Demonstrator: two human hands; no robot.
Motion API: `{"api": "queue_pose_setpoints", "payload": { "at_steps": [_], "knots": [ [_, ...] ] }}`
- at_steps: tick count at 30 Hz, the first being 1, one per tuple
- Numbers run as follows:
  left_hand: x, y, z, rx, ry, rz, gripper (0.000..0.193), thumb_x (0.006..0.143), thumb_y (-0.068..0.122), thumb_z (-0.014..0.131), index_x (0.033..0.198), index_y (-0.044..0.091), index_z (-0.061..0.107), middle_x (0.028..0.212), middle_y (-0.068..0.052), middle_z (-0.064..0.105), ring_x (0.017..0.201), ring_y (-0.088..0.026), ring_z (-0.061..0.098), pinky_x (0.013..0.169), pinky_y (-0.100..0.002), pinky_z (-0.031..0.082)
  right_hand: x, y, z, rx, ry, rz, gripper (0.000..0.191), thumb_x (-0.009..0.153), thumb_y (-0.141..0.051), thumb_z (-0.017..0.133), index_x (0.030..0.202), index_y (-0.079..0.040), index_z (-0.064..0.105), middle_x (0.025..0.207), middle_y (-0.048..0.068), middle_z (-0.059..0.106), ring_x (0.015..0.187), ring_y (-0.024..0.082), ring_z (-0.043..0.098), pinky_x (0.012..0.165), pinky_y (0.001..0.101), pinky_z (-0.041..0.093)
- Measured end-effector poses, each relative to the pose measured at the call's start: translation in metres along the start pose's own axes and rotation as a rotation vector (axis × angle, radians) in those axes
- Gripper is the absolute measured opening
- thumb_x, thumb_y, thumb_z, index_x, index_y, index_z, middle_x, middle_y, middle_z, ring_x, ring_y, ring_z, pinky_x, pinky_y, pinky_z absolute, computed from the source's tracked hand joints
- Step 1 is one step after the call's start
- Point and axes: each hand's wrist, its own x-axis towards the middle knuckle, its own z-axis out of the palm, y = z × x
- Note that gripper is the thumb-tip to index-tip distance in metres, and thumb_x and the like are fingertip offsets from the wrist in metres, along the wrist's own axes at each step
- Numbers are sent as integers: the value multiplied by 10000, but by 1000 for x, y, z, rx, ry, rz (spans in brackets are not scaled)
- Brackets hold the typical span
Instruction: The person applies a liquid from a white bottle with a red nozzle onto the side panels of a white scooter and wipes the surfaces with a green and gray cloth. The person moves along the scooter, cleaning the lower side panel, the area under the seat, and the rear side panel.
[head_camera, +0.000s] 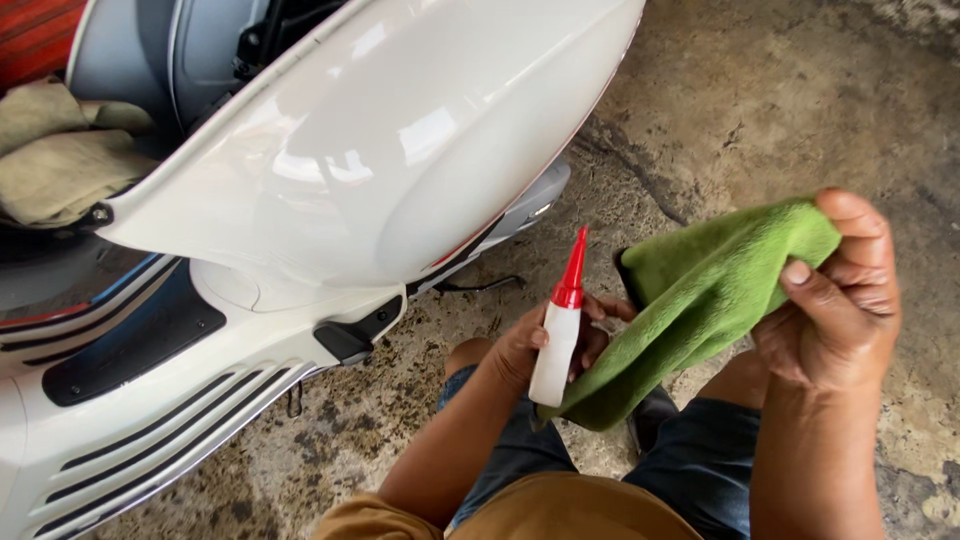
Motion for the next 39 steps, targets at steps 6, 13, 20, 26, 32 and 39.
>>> {"api": "queue_pose_setpoints", "payload": {
  "at_steps": [6,13,20,26,32,39],
  "knots": [
    [1,-12,-46,406,294,-282,882,709,294,906,1469,23,548,1120,-175,676,906,-209,715,800,-337,626,5,5,-5,-62,-163,65,367,1045,166,562,1358,-20,611,1248,149,662,1155,230,662,1074,383,566],
    [3,-16,-49,20,128,-27,780,746,281,890,1384,-9,548,1028,-215,740,805,-238,738,718,-327,632,16,12,-15,-73,-107,132,386,994,172,568,1347,18,596,1301,165,652,1209,244,656,1065,381,542],
    [18,-7,-51,204,416,-112,842,646,304,896,1349,16,530,1255,-144,692,1044,-243,742,868,-349,659,14,20,-25,88,-134,123,401,991,152,581,1365,6,591,1313,205,655,1218,293,666,1060,430,559],
    [30,-35,-62,10,235,-66,844,703,283,908,1425,29,553,1184,-218,673,1004,-276,717,848,-361,635,8,19,-25,211,-93,133,453,960,158,552,1375,-20,586,1315,201,659,1214,313,676,1070,450,568],
    [28,-40,-89,327,305,-291,929,665,208,888,1482,-40,523,1151,-159,729,962,-241,745,861,-376,647,8,-1,-29,1,-62,51,446,1011,174,557,1409,-25,577,1304,171,657,1209,267,673,1057,409,573],
    [10,-47,-98,170,287,-265,937,702,207,878,1515,-30,475,1067,-168,742,857,-240,757,765,-383,650,8,17,-28,63,-96,93,449,999,169,554,1405,-22,564,1317,180,643,1225,269,667,1066,401,570]
  ]
}}
